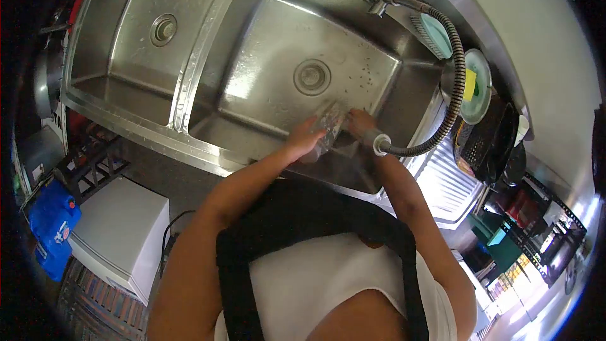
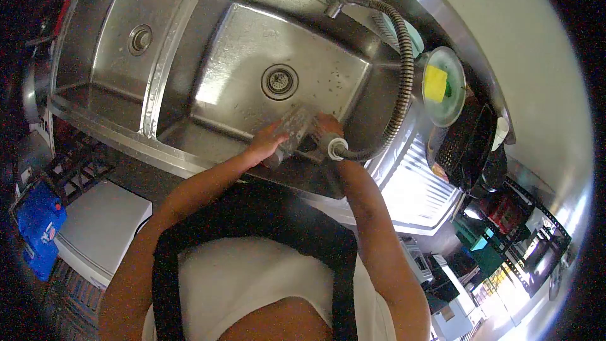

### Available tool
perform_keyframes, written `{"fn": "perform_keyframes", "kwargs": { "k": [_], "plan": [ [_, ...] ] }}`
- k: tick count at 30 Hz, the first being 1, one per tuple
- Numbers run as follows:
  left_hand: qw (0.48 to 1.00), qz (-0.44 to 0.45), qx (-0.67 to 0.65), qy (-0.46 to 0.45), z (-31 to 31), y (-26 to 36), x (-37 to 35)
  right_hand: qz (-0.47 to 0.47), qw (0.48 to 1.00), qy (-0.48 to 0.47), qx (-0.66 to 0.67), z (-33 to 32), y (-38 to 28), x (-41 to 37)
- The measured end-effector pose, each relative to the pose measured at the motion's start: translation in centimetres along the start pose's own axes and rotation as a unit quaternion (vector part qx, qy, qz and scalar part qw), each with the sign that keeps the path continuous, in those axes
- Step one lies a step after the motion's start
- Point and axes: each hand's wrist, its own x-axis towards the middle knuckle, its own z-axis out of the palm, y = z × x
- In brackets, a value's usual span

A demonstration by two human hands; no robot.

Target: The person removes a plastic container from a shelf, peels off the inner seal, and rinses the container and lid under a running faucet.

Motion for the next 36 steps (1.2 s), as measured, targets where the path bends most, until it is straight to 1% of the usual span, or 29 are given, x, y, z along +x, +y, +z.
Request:
{"fn": "perform_keyframes", "kwargs": {
  "k": [1, 3, 5, 6, 7, 8, 9, 10, 11, 12, 13, 14, 15, 17, 18, 20, 21, 23, 24, 26, 27, 29, 30, 31, 32, 33, 34, 35, 36],
  "plan": [
    [1.0, 0.005, -0.003, 0.002, 0.1, -0.2, 0.0, -0.022, 1.0, 0.004, 0.003, 0.1, -0.7, -0.2],
    [1.0, 0.011, -0.008, 0.001, 0.5, -0.2, 0.0, -0.042, 0.999, 0.009, 0.004, 1.2, 1.8, 0.6],
    [0.999, 0.021, 0.045, 0.022, 0.2, 0.2, -0.3, -0.248, 0.956, 0.003, 0.156, 4.5, 9.4, 4.1],
    [0.998, 0.022, 0.046, 0.024, 0.0, 0.4, -0.4, -0.251, 0.955, 0.004, 0.156, 4.5, 9.8, 4.8],
    [0.999, 0.018, 0.043, 0.022, 0.0, 0.6, -0.5, -0.158, 0.987, -0.037, 0.008, 4.3, 10.0, 4.9],
    [0.999, 0.013, 0.041, 0.019, 0.0, 0.7, -0.7, -0.058, 0.986, -0.077, -0.139, 4.3, 10.2, 4.8],
    [0.999, 0.013, 0.042, 0.017, -0.1, 0.8, -0.7, -0.057, 0.986, -0.075, -0.139, 4.5, 10.3, 4.6],
    [0.999, 0.017, 0.041, 0.016, 0.0, 0.5, -0.6, -0.199, 0.979, -0.036, -0.004, 4.6, 10.0, 4.0],
    [0.999, 0.02, 0.041, 0.015, 0.1, 0.2, -0.5, -0.332, 0.934, 0.004, 0.133, 4.8, 9.5, 3.2],
    [0.999, 0.02, 0.041, 0.016, 0.1, -0.1, -0.3, -0.235, 0.971, 0.053, 0.017, 4.5, 5.8, 1.7],
    [1.0, 0.007, 0.013, 0.01, 0.2, -0.5, -0.1, -0.123, 0.981, 0.078, -0.126, 4.0, 1.4, 0.1],
    [1.0, -0.006, -0.015, 0.002, 0.4, -0.8, 0.0, -0.016, 0.965, 0.07, -0.251, 3.5, -3.4, -1.7],
    [1.0, -0.005, -0.017, -0.002, 0.8, -1.0, 0.1, -0.012, 0.965, 0.071, -0.253, 3.8, -2.7, -2.6],
    [0.998, 0.04, 0.027, 0.03, 0.7, -1.0, 0.3, -0.177, 0.939, 0.175, -0.238, 4.7, -2.5, -3.5],
    [0.998, 0.042, 0.028, 0.034, 0.4, -1.0, 0.4, -0.181, 0.938, 0.177, -0.237, 4.9, -2.6, -3.4],
    [0.999, 0.002, -0.052, 0.009, 0.4, -0.3, -0.1, -0.133, 0.977, 0.055, -0.16, 4.2, -4.7, -4.5],
    [0.999, 0.003, -0.054, 0.007, 0.3, 0.0, -0.3, -0.13, 0.977, 0.055, -0.162, 3.9, -5.3, -5.3],
    [0.999, -0.006, -0.022, -0.045, -0.3, 0.7, -0.4, -0.171, 0.963, 0.125, -0.164, 3.9, -5.4, -6.1],
    [0.999, -0.003, -0.024, -0.041, -0.4, 1.1, -0.6, -0.175, 0.962, 0.125, -0.167, 2.9, -4.0, -4.8],
    [0.999, -0.015, -0.04, 0.002, -0.5, 1.2, -1.2, -0.229, 0.887, 0.043, -0.399, 1.0, 1.5, -0.8],
    [0.999, -0.018, -0.041, 0.007, -0.4, 0.5, -0.9, -0.234, 0.886, 0.04, -0.398, 0.3, 0.9, -0.6],
    [1.0, -0.011, -0.017, 0.004, 0.2, -0.7, 0.0, -0.083, 0.941, -0.095, -0.314, -1.4, -0.7, -0.9],
    [1.0, -0.011, -0.019, 0.003, 0.4, -0.9, 0.0, -0.082, 0.94, -0.095, -0.316, -1.3, -0.9, -1.4],
    [1.0, -0.012, -0.017, -0.001, 0.3, -0.2, -0.3, -0.047, 0.987, -0.079, -0.133, -1.0, -0.1, -1.7],
    [1.0, -0.013, -0.014, -0.002, 0.3, -0.1, -0.2, -0.013, 0.997, -0.061, 0.055, -0.5, 1.2, -1.6],
    [1.0, -0.013, -0.016, -0.002, 0.2, -0.1, -0.2, -0.013, 0.997, -0.062, 0.054, 0.4, 2.2, -1.2],
    [1.0, -0.021, -0.015, -0.007, 0.3, -0.6, 0.2, -0.172, 0.983, 0.018, 0.066, 1.8, 3.8, -0.5],
    [0.999, -0.031, -0.014, -0.014, 0.3, -0.5, 0.1, -0.323, 0.938, 0.097, 0.078, 2.4, 3.8, -0.5],
    [0.999, -0.031, -0.015, -0.016, 0.4, -0.5, -0.1, -0.322, 0.939, 0.098, 0.077, 2.3, 4.1, -0.7]
  ]
}}
